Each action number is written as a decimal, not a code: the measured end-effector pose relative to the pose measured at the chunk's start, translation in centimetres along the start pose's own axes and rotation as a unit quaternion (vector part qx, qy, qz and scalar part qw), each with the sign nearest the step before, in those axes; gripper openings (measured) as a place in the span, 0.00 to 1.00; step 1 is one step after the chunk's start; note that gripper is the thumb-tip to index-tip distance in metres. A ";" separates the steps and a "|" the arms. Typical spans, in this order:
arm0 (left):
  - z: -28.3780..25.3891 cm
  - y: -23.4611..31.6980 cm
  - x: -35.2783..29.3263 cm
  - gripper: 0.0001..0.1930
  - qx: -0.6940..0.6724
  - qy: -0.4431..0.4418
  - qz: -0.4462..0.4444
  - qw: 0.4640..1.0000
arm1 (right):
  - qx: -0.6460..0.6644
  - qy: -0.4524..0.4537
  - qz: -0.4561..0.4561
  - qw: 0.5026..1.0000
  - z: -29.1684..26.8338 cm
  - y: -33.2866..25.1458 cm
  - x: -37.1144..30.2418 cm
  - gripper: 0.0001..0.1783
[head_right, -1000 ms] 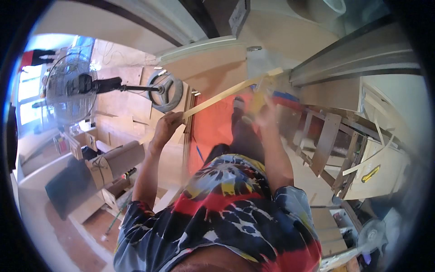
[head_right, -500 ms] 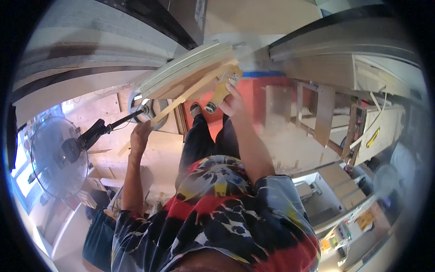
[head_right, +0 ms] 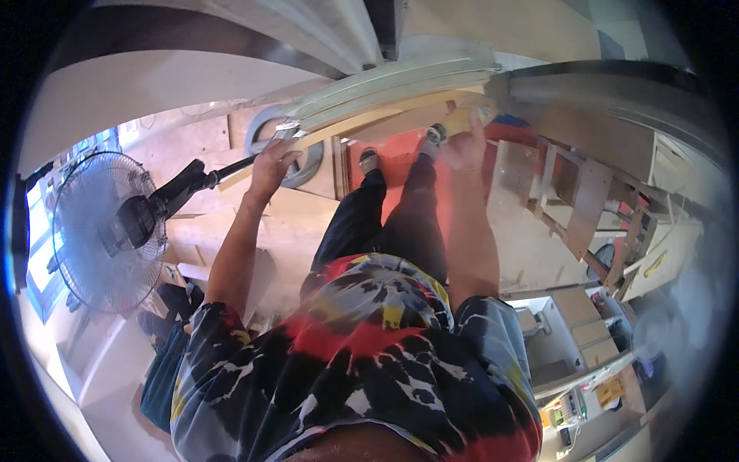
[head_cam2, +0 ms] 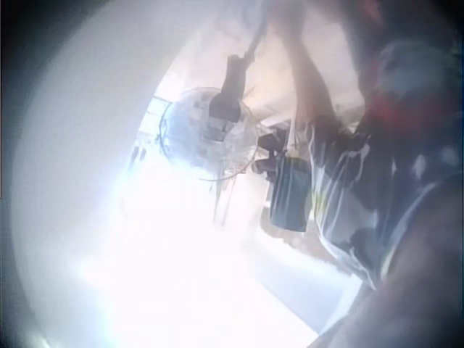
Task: The person uses a utility knife to cut a long, thin strip of wood along a straight edge on a workbench. After cutting, they pick up the strip and sand its edges using a sanding block. The person works in a workshop environment with various tools and materials visible.
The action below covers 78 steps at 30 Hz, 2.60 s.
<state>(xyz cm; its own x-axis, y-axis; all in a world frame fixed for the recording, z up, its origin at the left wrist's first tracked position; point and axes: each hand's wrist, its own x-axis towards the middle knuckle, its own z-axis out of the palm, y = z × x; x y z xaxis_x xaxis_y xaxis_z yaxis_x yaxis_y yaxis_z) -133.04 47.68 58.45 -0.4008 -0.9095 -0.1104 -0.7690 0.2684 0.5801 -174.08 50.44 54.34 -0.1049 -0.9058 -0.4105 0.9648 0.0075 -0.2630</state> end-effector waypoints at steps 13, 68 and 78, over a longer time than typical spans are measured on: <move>1.1 -0.3 0.9 0.16 -0.011 -0.002 -0.003 1.000 | -0.040 0.047 0.001 0.998 -0.8 -1.1 0.8 0.22; -0.8 14.8 -4.6 0.22 -0.163 -0.015 0.097 0.982 | -0.029 0.129 -0.043 0.990 0.4 -2.1 -16.6 0.18; 3.8 33.5 -2.2 0.14 -0.211 -0.118 0.107 0.964 | 0.218 0.193 -0.345 0.892 -11.2 -14.2 -32.4 0.22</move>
<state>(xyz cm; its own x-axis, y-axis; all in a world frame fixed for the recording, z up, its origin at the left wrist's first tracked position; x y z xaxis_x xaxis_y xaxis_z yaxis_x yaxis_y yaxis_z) -159.78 59.85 75.06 -0.6679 -0.7371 -0.1030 -0.4049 0.2438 0.8813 -187.03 84.38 61.62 -0.7038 -0.4175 -0.5747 0.6325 -0.7367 -0.2393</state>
